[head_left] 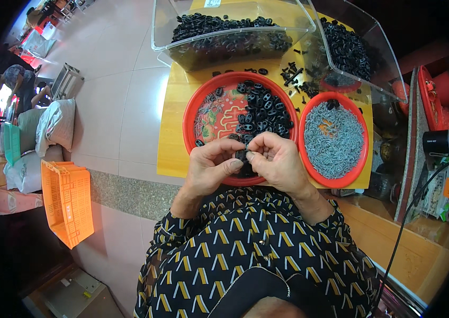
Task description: The person sits at a table and assembles small black plastic buckles by hand. They pick up a buckle and a metal pin from separate red bowls, insert the pin into the buckle, and press it into place. The person repeats this process continuously throughout the video.
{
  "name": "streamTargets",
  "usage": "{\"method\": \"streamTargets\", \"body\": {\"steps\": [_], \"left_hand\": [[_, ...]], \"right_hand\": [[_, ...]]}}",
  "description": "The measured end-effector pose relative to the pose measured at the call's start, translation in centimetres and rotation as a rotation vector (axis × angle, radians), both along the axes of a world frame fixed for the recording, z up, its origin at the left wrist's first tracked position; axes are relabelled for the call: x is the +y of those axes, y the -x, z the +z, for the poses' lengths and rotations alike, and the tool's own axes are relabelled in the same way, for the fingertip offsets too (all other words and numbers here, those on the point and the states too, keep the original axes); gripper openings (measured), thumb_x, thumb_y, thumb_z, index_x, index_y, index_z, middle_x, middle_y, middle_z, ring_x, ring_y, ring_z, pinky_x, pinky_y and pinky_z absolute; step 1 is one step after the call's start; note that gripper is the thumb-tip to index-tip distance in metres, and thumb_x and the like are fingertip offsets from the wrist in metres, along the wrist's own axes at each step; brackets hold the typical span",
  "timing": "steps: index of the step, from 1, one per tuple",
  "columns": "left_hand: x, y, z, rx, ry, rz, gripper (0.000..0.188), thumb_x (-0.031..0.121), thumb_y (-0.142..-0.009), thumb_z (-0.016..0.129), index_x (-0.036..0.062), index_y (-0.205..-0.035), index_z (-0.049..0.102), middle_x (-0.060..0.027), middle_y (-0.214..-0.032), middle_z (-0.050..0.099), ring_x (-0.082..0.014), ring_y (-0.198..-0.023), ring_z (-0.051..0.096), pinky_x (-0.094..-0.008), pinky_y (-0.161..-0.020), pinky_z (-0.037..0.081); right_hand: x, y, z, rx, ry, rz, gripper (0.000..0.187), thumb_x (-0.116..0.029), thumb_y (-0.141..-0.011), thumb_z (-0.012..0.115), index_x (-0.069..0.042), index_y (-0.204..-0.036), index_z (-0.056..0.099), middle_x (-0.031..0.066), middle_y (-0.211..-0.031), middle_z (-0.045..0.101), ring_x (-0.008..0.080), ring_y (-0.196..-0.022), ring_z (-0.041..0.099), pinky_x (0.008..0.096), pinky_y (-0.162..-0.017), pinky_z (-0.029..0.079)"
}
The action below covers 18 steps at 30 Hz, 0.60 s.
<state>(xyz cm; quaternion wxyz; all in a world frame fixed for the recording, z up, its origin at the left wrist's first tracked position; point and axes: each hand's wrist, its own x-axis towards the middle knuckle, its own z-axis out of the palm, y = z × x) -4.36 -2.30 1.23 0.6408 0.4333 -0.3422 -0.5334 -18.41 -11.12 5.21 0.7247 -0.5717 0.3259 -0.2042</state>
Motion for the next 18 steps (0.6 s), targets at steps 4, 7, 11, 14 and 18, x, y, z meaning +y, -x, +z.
{"method": "streamTargets", "body": {"steps": [4, 7, 11, 14, 18], "left_hand": [[0.2, -0.1, -0.1, -0.006, -0.009, 0.002, 0.027, -0.001, -0.076, 0.061, -0.0034, -0.102, 0.055, -0.0042, -0.085, 0.059, -0.0079, -0.071, 0.055, -0.0204, -0.063, 0.046], [0.2, -0.2, -0.2, -0.012, -0.015, 0.006, 0.027, -0.001, -0.076, 0.06, -0.0036, -0.102, 0.054, -0.0044, -0.084, 0.06, -0.008, -0.071, 0.055, -0.0202, -0.063, 0.046], [0.1, 0.1, -0.1, 0.0, 0.005, 0.037, 0.026, -0.001, -0.077, 0.06, -0.0031, -0.102, 0.055, -0.0047, -0.083, 0.06, -0.0077, -0.07, 0.055, -0.0198, -0.062, 0.046], [0.2, 0.2, -0.6, -0.059, 0.013, 0.061, 0.025, -0.002, -0.076, 0.059, -0.0025, -0.101, 0.055, -0.0044, -0.082, 0.06, -0.0075, -0.07, 0.055, -0.0198, -0.062, 0.046], [0.2, 0.3, -0.3, -0.146, 0.017, 0.083, 0.024, -0.003, -0.076, 0.058, -0.0022, -0.1, 0.056, -0.0037, -0.082, 0.06, -0.0071, -0.071, 0.055, -0.0198, -0.061, 0.046]], "right_hand": [[-0.2, 0.1, -0.3, -0.016, -0.055, 0.037, 0.006, -0.002, -0.079, 0.056, 0.0, -0.083, 0.054, -0.0001, -0.072, 0.055, 0.0045, -0.062, 0.053, 0.0176, -0.053, 0.045], [-0.4, 0.2, -0.9, -0.114, -0.215, 0.024, 0.008, -0.003, -0.079, 0.058, 0.0, -0.086, 0.055, 0.0015, -0.072, 0.056, 0.0065, -0.062, 0.055, 0.0182, -0.052, 0.047], [-0.8, 0.1, -2.2, -0.274, -0.315, 0.059, 0.011, -0.005, -0.079, 0.06, 0.0, -0.087, 0.056, 0.0031, -0.074, 0.056, 0.0083, -0.062, 0.056, 0.02, -0.052, 0.05], [-0.5, 0.2, -2.6, -0.3, -0.34, 0.055, 0.012, -0.006, -0.079, 0.061, 0.001, -0.087, 0.056, 0.0034, -0.074, 0.056, 0.0087, -0.062, 0.056, 0.0203, -0.053, 0.05], [-0.6, 0.1, -2.9, -0.302, -0.364, 0.063, 0.012, -0.007, -0.079, 0.061, 0.001, -0.087, 0.056, 0.0036, -0.074, 0.056, 0.0092, -0.062, 0.056, 0.0204, -0.053, 0.05]]}}
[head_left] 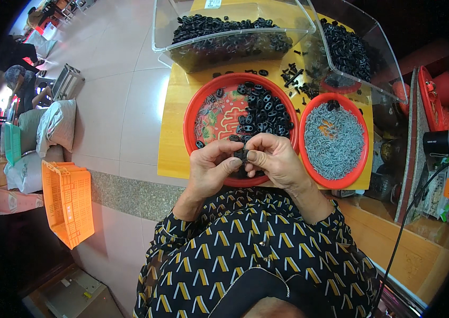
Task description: The person sits at a table and assembles small black plastic buckles by hand. They pick up a buckle and a metal pin from separate red bowls, insert the pin into the buckle, and press it into place. The person repeats this process continuously throughout the video.
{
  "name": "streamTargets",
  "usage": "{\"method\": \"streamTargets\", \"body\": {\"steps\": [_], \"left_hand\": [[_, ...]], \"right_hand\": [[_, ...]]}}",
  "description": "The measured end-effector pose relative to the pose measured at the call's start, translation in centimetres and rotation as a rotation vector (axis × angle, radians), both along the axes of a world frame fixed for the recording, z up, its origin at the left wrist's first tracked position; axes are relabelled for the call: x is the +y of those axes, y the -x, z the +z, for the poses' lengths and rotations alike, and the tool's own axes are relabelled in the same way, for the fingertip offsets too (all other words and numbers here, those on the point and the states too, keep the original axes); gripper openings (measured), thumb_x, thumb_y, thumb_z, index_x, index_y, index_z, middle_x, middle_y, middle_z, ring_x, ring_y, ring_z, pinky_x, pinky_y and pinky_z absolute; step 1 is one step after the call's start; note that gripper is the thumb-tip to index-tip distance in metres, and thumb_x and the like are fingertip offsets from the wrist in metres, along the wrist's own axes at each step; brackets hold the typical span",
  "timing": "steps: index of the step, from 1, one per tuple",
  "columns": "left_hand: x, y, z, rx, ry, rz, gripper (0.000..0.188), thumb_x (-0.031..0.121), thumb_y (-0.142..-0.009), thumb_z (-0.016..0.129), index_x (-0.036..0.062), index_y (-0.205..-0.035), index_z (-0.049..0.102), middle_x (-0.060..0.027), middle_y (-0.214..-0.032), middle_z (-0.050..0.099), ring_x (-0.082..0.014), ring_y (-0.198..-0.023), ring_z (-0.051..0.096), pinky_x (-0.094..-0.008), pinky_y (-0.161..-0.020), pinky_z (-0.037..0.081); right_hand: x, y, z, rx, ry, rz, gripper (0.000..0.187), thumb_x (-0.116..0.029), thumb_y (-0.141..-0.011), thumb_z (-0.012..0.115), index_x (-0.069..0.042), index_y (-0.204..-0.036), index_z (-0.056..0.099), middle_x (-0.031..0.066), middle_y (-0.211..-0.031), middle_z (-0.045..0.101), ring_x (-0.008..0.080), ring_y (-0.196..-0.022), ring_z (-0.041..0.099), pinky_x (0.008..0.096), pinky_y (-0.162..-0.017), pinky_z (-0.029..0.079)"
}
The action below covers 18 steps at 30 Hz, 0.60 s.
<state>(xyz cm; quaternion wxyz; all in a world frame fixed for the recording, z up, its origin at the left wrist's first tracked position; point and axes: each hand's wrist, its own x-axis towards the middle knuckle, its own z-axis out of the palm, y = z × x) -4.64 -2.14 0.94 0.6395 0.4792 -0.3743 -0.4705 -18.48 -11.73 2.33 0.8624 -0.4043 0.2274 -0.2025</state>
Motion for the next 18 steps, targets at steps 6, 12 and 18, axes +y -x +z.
{"method": "streamTargets", "body": {"steps": [6, 12, 18], "left_hand": [[-0.3, 0.3, 0.3, -0.076, 0.009, 0.041, 0.024, -0.004, -0.076, 0.058, -0.0021, -0.1, 0.056, -0.0043, -0.083, 0.06, -0.0073, -0.072, 0.055, -0.0197, -0.062, 0.047], [-0.6, 0.3, 0.8, -0.18, 0.037, 0.074, 0.021, -0.004, -0.075, 0.059, -0.003, -0.096, 0.058, -0.0052, -0.083, 0.061, -0.0091, -0.075, 0.056, -0.0213, -0.065, 0.047], [-1.1, 0.4, 0.4, -0.386, 0.066, 0.09, 0.021, -0.005, -0.074, 0.059, -0.003, -0.095, 0.058, -0.0058, -0.084, 0.06, -0.0097, -0.076, 0.056, -0.0222, -0.068, 0.047]], "right_hand": [[-0.1, -0.3, -0.4, -0.041, 0.005, -0.006, 0.011, -0.007, -0.079, 0.061, 0.0, -0.085, 0.055, 0.0033, -0.074, 0.056, 0.0095, -0.062, 0.056, 0.0208, -0.054, 0.05], [-0.4, -0.4, -0.2, -0.048, -0.057, 0.028, 0.009, -0.006, -0.079, 0.06, -0.001, -0.083, 0.053, 0.0039, -0.073, 0.056, 0.01, -0.061, 0.056, 0.0212, -0.054, 0.05], [-0.6, -0.9, -0.9, -0.032, -0.037, 0.013, 0.008, -0.006, -0.079, 0.06, -0.001, -0.08, 0.053, 0.0049, -0.072, 0.057, 0.0103, -0.059, 0.057, 0.0214, -0.054, 0.051]]}}
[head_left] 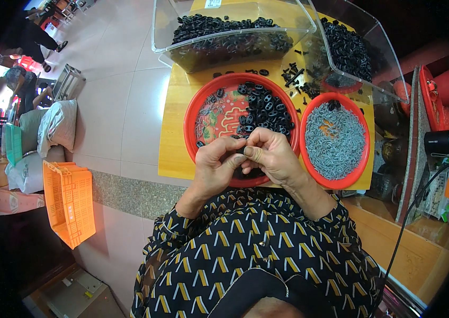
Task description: The person sits at a table and assembles small black plastic buckles by hand. They pick up a buckle and a metal pin from separate red bowls, insert the pin into the buckle, and press it into place. The person repeats this process continuously throughout the video.
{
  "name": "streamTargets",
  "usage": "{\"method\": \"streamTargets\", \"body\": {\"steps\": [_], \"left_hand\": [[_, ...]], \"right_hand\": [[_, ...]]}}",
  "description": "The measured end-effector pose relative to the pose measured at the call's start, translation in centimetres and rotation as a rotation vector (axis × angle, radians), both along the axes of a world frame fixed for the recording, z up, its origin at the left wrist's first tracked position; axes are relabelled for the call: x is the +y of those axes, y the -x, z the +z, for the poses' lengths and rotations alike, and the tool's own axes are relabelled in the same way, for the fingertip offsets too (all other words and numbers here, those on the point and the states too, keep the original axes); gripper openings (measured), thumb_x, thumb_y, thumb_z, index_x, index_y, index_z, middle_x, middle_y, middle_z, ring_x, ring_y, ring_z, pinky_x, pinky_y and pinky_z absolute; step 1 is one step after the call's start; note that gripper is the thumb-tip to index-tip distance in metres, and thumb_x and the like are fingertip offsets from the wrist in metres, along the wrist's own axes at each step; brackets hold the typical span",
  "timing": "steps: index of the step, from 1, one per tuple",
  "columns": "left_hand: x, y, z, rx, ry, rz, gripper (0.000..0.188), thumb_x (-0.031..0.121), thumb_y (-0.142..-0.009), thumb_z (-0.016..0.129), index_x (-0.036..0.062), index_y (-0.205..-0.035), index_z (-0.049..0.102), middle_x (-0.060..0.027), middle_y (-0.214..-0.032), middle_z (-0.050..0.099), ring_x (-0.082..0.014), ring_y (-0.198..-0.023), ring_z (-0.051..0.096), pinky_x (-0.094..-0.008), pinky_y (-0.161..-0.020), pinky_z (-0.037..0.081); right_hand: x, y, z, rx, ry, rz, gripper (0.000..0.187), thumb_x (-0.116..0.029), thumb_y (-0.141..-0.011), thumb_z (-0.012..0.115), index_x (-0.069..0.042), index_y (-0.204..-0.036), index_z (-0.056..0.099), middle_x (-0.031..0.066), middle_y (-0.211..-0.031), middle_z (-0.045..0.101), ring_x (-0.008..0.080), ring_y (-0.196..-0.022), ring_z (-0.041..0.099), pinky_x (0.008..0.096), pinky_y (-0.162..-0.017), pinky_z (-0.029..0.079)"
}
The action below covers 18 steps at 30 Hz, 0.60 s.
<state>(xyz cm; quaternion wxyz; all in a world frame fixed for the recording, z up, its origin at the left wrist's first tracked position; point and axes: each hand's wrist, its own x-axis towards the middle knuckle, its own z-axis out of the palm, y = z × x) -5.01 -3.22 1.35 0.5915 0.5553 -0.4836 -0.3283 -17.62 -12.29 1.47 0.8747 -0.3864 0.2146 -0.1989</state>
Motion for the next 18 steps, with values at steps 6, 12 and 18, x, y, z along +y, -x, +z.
{"method": "streamTargets", "body": {"steps": [6, 12, 18], "left_hand": [[-0.2, 0.1, -0.6, 0.308, 0.025, 0.009, 0.025, -0.004, -0.077, 0.057, -0.0028, -0.102, 0.056, -0.0046, -0.084, 0.059, -0.0102, -0.076, 0.056, -0.0217, -0.066, 0.047], [0.3, -0.3, -0.6, 0.411, 0.037, -0.027, 0.029, -0.003, -0.078, 0.058, -0.0024, -0.107, 0.053, -0.0016, -0.081, 0.056, -0.0066, -0.071, 0.053, -0.0192, -0.062, 0.044], [0.7, -0.4, -1.0, 0.431, 0.005, -0.02, 0.03, -0.002, -0.078, 0.059, -0.002, -0.107, 0.054, -0.0018, -0.082, 0.056, -0.0063, -0.072, 0.052, -0.0188, -0.062, 0.043]], "right_hand": [[-0.4, -0.3, 0.2, -0.04, -0.082, 0.02, 0.009, -0.008, -0.081, 0.058, -0.001, -0.084, 0.053, 0.0056, -0.075, 0.057, 0.011, -0.063, 0.059, 0.0221, -0.055, 0.052], [-0.7, 0.4, 1.1, 0.018, -0.091, 0.04, 0.018, -0.015, -0.084, 0.055, 0.001, -0.091, 0.053, 0.0055, -0.076, 0.056, 0.0112, -0.065, 0.058, 0.0229, -0.057, 0.051], [0.3, 0.5, 1.2, 0.087, 0.061, 0.01, 0.017, -0.016, -0.084, 0.056, 0.001, -0.088, 0.054, 0.0047, -0.075, 0.056, 0.0092, -0.061, 0.055, 0.0204, -0.053, 0.049]]}}
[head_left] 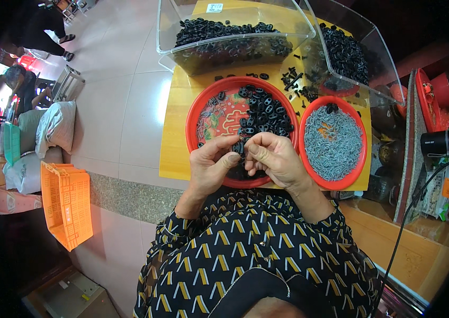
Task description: The person sits at a table and assembles small black plastic buckles by hand. They pick up a buckle and a metal pin from separate red bowls, insert the pin into the buckle, and press it into place. The person repeats this process continuously throughout the video.
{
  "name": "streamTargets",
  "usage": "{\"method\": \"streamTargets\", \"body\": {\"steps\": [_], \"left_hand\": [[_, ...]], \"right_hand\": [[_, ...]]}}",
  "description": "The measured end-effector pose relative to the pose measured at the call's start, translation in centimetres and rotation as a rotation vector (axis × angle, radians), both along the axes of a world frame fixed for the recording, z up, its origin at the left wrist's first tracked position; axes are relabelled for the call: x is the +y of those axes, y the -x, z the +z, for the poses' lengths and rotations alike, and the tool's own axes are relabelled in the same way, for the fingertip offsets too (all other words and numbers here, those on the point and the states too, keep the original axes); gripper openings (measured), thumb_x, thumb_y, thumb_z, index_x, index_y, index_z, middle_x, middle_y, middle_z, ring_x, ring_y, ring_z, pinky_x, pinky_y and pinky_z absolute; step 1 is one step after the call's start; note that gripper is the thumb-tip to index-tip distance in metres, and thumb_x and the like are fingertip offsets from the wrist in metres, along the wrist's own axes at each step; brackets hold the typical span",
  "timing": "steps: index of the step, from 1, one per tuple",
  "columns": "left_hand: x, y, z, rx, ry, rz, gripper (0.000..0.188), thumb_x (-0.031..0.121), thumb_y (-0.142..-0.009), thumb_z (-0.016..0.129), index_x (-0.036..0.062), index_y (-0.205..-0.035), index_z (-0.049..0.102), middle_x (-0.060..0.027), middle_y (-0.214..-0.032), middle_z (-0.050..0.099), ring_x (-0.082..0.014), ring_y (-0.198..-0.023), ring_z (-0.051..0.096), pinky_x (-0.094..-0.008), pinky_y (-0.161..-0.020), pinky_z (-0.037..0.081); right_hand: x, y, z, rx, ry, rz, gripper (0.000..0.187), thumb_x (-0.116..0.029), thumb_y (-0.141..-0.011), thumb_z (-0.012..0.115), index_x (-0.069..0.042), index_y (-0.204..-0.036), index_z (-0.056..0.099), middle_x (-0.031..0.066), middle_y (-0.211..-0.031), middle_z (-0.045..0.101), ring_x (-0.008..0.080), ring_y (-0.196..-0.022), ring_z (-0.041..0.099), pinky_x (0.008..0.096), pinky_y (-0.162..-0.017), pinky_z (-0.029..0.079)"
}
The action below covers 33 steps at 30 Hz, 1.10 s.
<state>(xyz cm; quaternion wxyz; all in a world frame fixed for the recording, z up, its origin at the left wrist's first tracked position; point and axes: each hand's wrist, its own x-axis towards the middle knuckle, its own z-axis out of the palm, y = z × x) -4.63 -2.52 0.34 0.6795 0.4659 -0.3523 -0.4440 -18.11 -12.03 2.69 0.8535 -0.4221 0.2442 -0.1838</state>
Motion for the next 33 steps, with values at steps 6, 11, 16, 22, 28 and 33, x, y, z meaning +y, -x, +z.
{"method": "streamTargets", "body": {"steps": [6, 11, 16, 22, 28, 33], "left_hand": [[0.8, 0.1, -0.1, -0.25, -0.014, -0.009, 0.029, -0.003, -0.074, 0.061, -0.0025, -0.102, 0.055, -0.0053, -0.085, 0.056, -0.0098, -0.075, 0.053, -0.0212, -0.066, 0.043], [1.6, -2.2, -0.3, -0.461, -0.079, 0.212, 0.022, -0.002, -0.075, 0.061, -0.0048, -0.096, 0.055, -0.0058, -0.075, 0.055, -0.01, -0.067, 0.053, -0.0217, -0.061, 0.043], [1.3, -3.6, -1.3, -0.6, -0.067, 0.273, 0.022, -0.003, -0.074, 0.06, -0.0039, -0.096, 0.056, -0.0061, -0.072, 0.055, -0.0103, -0.064, 0.052, -0.0218, -0.058, 0.042], [1.0, -3.7, -1.4, -0.627, -0.006, 0.328, 0.023, -0.006, -0.074, 0.059, -0.0034, -0.096, 0.056, -0.0061, -0.074, 0.055, -0.0095, -0.064, 0.051, -0.0207, -0.058, 0.042], [1.4, -4.3, -0.9, -0.565, -0.089, 0.324, 0.021, -0.006, -0.076, 0.057, -0.0055, -0.097, 0.055, -0.0062, -0.085, 0.056, -0.0108, -0.076, 0.055, -0.0219, -0.067, 0.045], [-0.8, -5.0, 0.4, -0.964, 0.006, 0.279, 0.02, -0.005, -0.071, 0.06, -0.0022, -0.09, 0.058, -0.013, -0.083, 0.056, -0.0218, -0.071, 0.057, -0.0259, -0.062, 0.045]], "right_hand": [[0.1, -0.1, 0.8, 0.181, 0.184, 0.011, 0.012, -0.01, -0.082, 0.056, 0.001, -0.082, 0.055, 0.0052, -0.067, 0.057, 0.009, -0.055, 0.054, 0.0205, -0.045, 0.046], [-7.2, 1.7, 6.2, -0.098, 0.309, -0.364, 0.009, -0.007, -0.081, 0.052, 0.002, -0.084, 0.054, 0.0097, -0.07, 0.058, 0.0133, -0.059, 0.057, 0.0241, -0.051, 0.048], [-8.4, 1.0, 7.7, 0.043, 0.469, -0.505, 0.013, -0.009, -0.081, 0.052, 0.001, -0.089, 0.057, 0.0099, -0.075, 0.06, 0.0161, -0.069, 0.059, 0.0246, -0.062, 0.048], [-3.1, -1.6, 1.3, 0.454, 1.449, -0.117, 0.008, -0.004, -0.072, 0.06, 0.001, -0.079, 0.058, 0.0093, -0.076, 0.058, 0.0241, -0.07, 0.056, 0.0296, -0.062, 0.043], [-2.7, -3.5, -0.2, 0.581, 1.735, 0.09, 0.007, -0.005, -0.066, 0.053, -0.004, -0.07, 0.059, 0.0117, -0.073, 0.051, 0.0267, -0.076, 0.049, 0.0359, -0.068, 0.042], [-2.6, -4.4, -0.5, 0.676, 1.791, 0.18, 0.008, -0.003, -0.066, 0.053, -0.005, -0.073, 0.057, 0.0117, -0.076, 0.049, 0.0262, -0.078, 0.048, 0.0367, -0.067, 0.04]]}}
